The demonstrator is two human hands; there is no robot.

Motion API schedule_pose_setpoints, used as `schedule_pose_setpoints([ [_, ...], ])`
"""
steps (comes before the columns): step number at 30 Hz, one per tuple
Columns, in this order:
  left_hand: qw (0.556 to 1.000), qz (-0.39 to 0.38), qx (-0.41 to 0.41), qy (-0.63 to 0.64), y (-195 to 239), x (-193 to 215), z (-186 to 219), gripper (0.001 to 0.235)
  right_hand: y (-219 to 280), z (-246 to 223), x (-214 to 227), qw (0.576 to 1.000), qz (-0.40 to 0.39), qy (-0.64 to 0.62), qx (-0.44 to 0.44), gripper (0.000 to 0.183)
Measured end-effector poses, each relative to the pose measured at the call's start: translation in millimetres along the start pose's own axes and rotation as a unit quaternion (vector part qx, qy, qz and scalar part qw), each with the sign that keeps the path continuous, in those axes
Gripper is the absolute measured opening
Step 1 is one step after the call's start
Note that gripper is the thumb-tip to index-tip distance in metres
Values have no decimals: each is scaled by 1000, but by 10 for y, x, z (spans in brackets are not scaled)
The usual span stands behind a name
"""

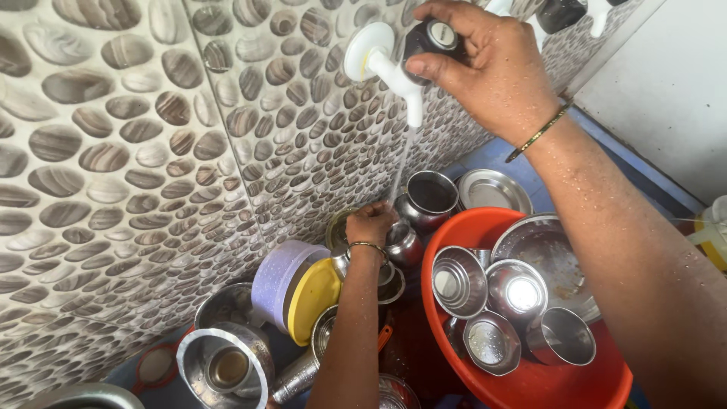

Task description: The person washes various metal kitchenware items, including plates, bowls, cups, and a ladle, using a steel wool scrubber and liquid soap. They rinse each item under running water from a wall-mounted tap and place the cleaned items into a red plastic basin.

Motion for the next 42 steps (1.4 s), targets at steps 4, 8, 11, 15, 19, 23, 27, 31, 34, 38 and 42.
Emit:
schedule_pose_setpoints([
  [4, 1000, -4, 16, -10, -39, -12, -24, 32, 33, 98, 8, 999, -1, -25, 29, 50],
  [8, 997, -39, -45, -49, -135, 76, -19, 39, 301, 390, 32, 997, 56, 48, -13, 60],
  [11, 998, -51, 21, -7, -184, 105, -81, 38, 900, 773, 218, 981, 56, 155, -101, 59],
  [15, 990, -75, 41, 110, -163, 81, -49, 35, 1967, 1558, 792, 916, -41, 323, -234, 40],
  [19, 994, -69, 44, 66, -60, 154, -13, 35, 3055, 2498, 1670, 820, -97, 490, -279, 31],
  [23, 992, -46, 66, 101, -10, 93, 55, 31, 4216, 3062, 2393, 689, -93, 493, -523, 39],
  [27, 995, -62, 49, 63, -21, 55, 38, 33, 4602, 3417, 2386, 711, -110, 429, -547, 44],
  [31, 990, -74, 55, 109, -47, -63, 7, 35, 4666, 3687, 2003, 715, -136, 394, -562, 51],
  [34, 989, -74, 54, 112, -33, -109, -13, 36, 4690, 3805, 1880, 727, -114, 430, -524, 63],
  [38, 994, -65, 52, 71, -9, -19, 2, 34, 4727, 3984, 1739, 716, -90, 417, -553, 81],
  [42, 997, -48, 41, 43, -12, 30, 71, 34, 4625, 3974, 1727, 714, -76, 409, -563, 76],
])
Point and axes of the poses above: each hand's wrist, its own y-axis away from the middle knuckle, its own x-axis out of the back of the hand, z = x × y, the point moved 3 cm from there along -y, towards the middle knuckle, and after that the axes turned 1 degree about -x, right-handed, at the moved point
